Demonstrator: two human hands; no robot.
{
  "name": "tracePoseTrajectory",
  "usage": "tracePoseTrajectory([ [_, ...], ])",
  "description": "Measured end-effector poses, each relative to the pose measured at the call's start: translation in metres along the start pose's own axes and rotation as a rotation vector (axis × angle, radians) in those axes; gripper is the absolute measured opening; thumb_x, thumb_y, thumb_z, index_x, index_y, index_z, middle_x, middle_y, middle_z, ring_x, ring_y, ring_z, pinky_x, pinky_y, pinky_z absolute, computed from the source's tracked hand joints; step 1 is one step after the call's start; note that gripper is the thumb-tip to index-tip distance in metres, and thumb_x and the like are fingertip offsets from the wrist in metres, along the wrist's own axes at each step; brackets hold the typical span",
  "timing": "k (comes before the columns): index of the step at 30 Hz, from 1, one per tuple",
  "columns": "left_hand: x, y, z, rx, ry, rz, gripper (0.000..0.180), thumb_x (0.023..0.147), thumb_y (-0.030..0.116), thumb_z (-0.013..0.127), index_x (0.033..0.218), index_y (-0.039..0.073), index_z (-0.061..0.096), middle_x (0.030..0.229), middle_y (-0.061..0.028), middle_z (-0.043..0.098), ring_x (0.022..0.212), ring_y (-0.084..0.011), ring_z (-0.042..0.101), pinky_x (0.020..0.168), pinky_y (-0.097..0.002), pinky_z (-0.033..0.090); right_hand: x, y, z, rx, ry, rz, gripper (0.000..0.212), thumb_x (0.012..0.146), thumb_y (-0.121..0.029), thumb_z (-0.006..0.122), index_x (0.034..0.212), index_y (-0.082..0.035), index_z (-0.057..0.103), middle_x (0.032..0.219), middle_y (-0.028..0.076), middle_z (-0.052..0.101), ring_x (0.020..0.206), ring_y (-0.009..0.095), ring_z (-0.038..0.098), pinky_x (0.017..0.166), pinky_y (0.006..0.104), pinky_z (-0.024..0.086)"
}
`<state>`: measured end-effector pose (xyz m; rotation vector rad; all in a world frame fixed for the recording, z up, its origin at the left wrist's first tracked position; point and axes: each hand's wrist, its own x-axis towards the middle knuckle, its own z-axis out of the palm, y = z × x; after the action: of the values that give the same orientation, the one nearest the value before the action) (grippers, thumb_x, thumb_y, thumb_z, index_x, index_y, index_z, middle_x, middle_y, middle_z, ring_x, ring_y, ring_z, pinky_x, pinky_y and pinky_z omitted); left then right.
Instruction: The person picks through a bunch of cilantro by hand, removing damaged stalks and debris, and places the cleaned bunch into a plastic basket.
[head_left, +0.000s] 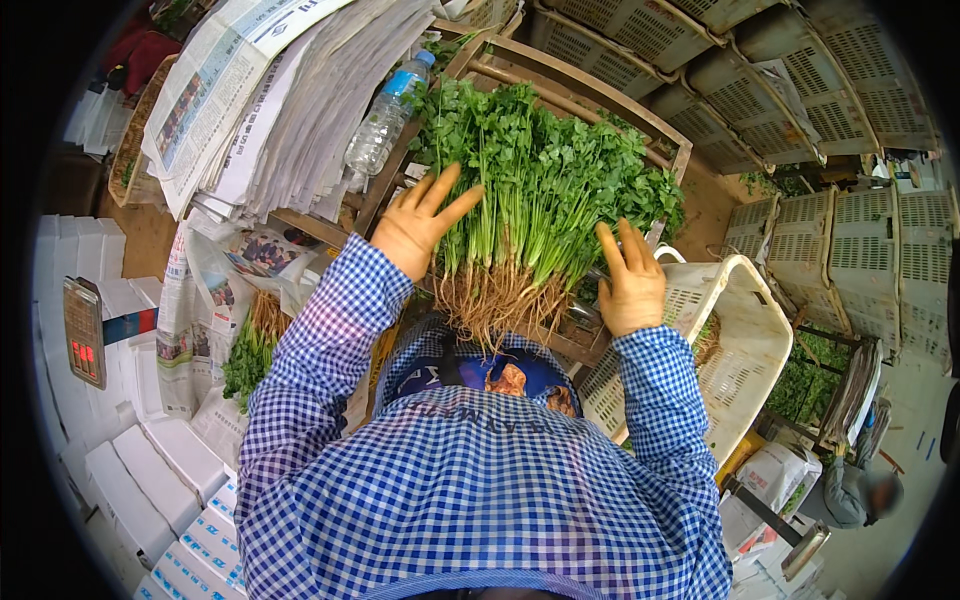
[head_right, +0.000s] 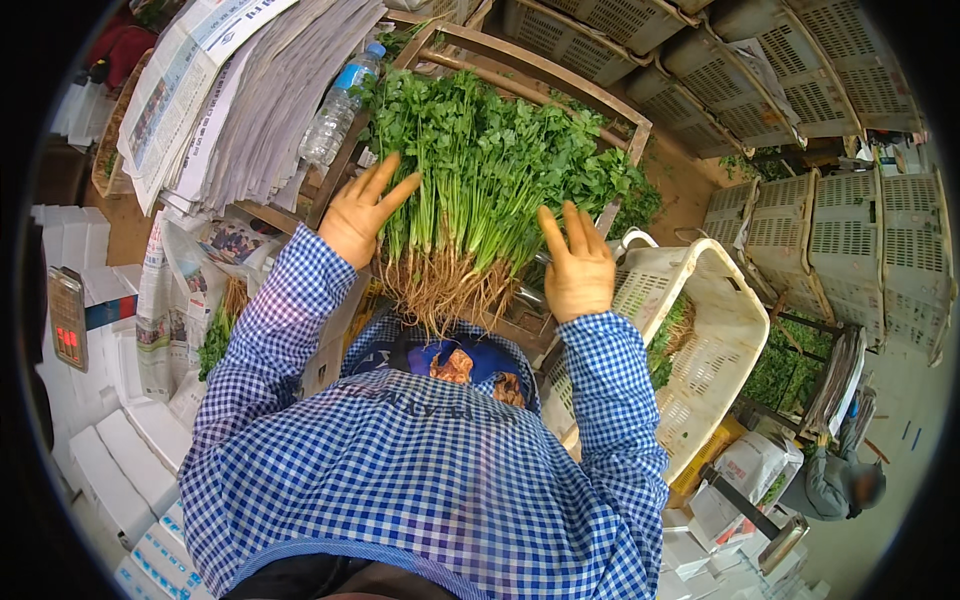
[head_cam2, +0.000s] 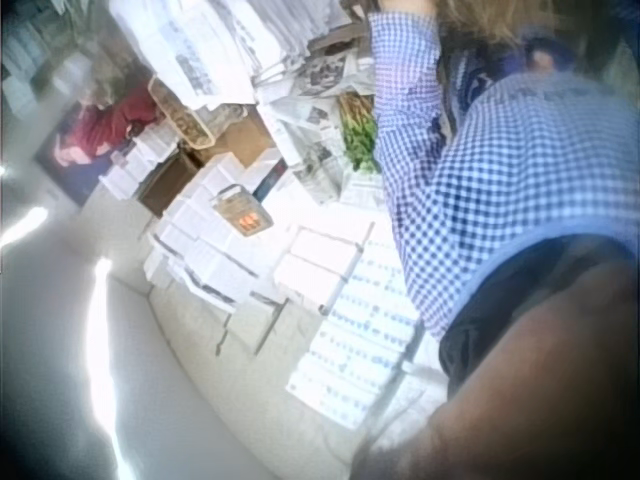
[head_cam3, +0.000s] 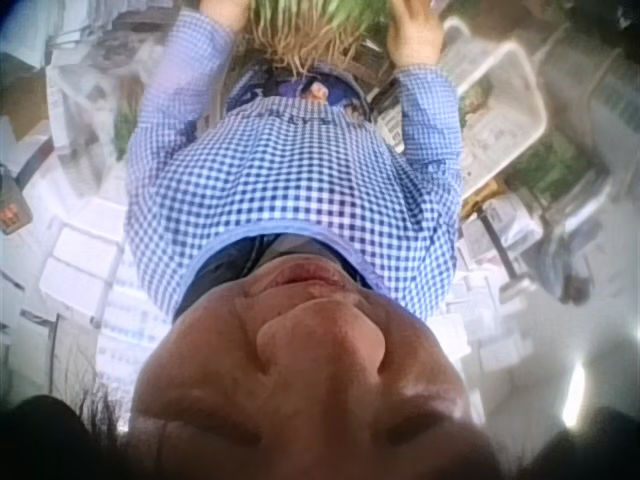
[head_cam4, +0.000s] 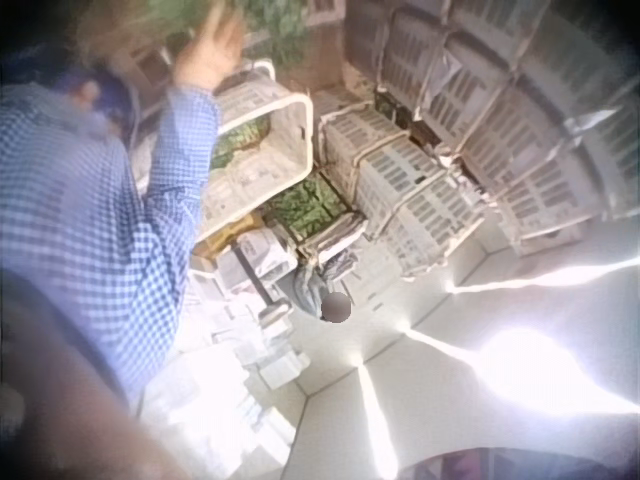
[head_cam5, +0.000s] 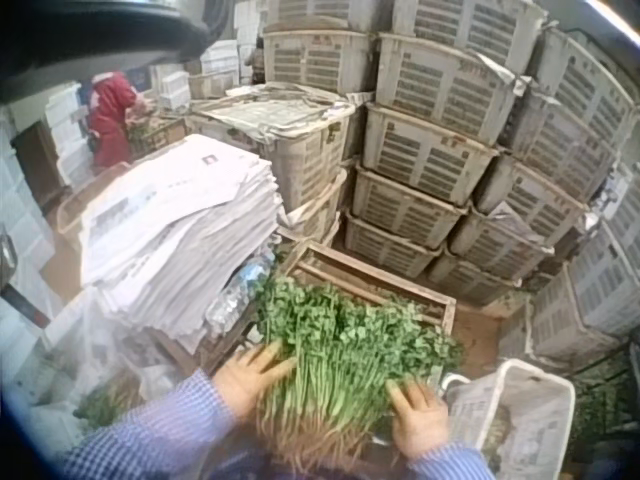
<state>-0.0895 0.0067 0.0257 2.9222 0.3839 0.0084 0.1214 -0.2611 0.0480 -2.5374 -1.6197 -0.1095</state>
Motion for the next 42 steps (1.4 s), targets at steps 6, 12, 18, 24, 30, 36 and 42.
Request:
tracePoseTrajectory([
  [6,0.015,0.01,0.004,-0.154,-0.205,-0.017,0.111,0.065,-0.016,0.065,0.16,0.025,0.024,0.167,-0.0197,0.013,0.136,-0.0481,0.044,0.11,-0.0497,0.047,0.051,-0.071,-0.018,0.482,0.064,0.141,0.035,0.092,-0.022,0.067,0.124,-0.007,0.068,0.099,0.013,0.075,0.096,0.03,0.07,0.088,0.0427,0.054],
  [12,-0.002,0.005,0.031,-0.555,0.05,-0.174,0.108,0.067,-0.026,0.05,0.161,0.019,0.021,0.166,-0.0202,0.014,0.145,-0.0435,0.035,0.114,-0.0436,0.045,0.054,-0.072,0.024,0.574,-0.076,0.365,0.035,0.092,-0.021,0.071,0.124,-0.008,0.065,0.088,0.008,0.075,0.074,0.021,0.071,0.069,0.0345,0.059],
  [18,-0.003,0.002,0.032,-0.699,0.219,-0.132,0.102,0.066,-0.025,0.048,0.158,0.012,0.028,0.164,-0.0223,0.023,0.144,-0.0429,0.037,0.117,-0.0417,0.041,0.03,-0.071,0.019,0.459,-0.134,0.354,0.034,0.088,-0.019,0.074,0.12,-0.011,0.067,0.081,0.009,0.072,0.068,0.024,0.069,0.065,0.0362,0.058],
  [24,-0.007,0.0,0.038,-0.714,0.252,-0.097,0.101,0.068,-0.022,0.056,0.158,0.015,0.029,0.163,-0.0223,0.024,0.143,-0.0428,0.039,0.117,-0.0413,0.042,0.057,-0.104,-0.033,0.351,0.043,-0.006,0.039,0.087,-0.023,0.075,0.123,-0.01,0.067,0.072,0.006,0.068,0.061,0.023,0.064,0.062,0.0375,0.055],
  [30,-0.001,-0.003,0.038,-0.674,0.223,-0.076,0.104,0.067,-0.022,0.061,0.158,0.017,0.029,0.164,-0.0211,0.024,0.141,-0.042,0.042,0.115,-0.0422,0.044,0.084,-0.14,0.007,0.15,-0.4,-0.088,0.049,0.086,-0.03,0.072,0.131,-0.012,0.062,0.069,0.012,0.068,0.063,0.029,0.069,0.06,0.0422,0.056],
  [36,-0.003,-0.005,0.038,-0.707,0.176,-0.044,0.108,0.064,-0.027,0.053,0.158,0.019,0.028,0.165,-0.0193,0.021,0.142,-0.0429,0.039,0.116,-0.0449,0.043,0.074,-0.139,0.035,0.161,-0.257,-0.158,0.024,0.087,-0.028,0.068,0.102,-0.01,0.068,0.066,0.012,0.066,0.062,0.031,0.068,0.059,0.0446,0.055],
  [42,-0.003,-0.006,0.042,-0.767,0.151,-0.069,0.107,0.063,-0.026,0.05,0.158,0.018,0.029,0.167,-0.0171,0.018,0.149,-0.0401,0.029,0.121,-0.0453,0.036,0.056,-0.136,0.021,0.433,-0.414,-0.068,0.015,0.091,-0.025,0.068,0.091,-0.01,0.069,0.062,0.005,0.064,0.056,0.02,0.064,0.057,0.0365,0.055],
])
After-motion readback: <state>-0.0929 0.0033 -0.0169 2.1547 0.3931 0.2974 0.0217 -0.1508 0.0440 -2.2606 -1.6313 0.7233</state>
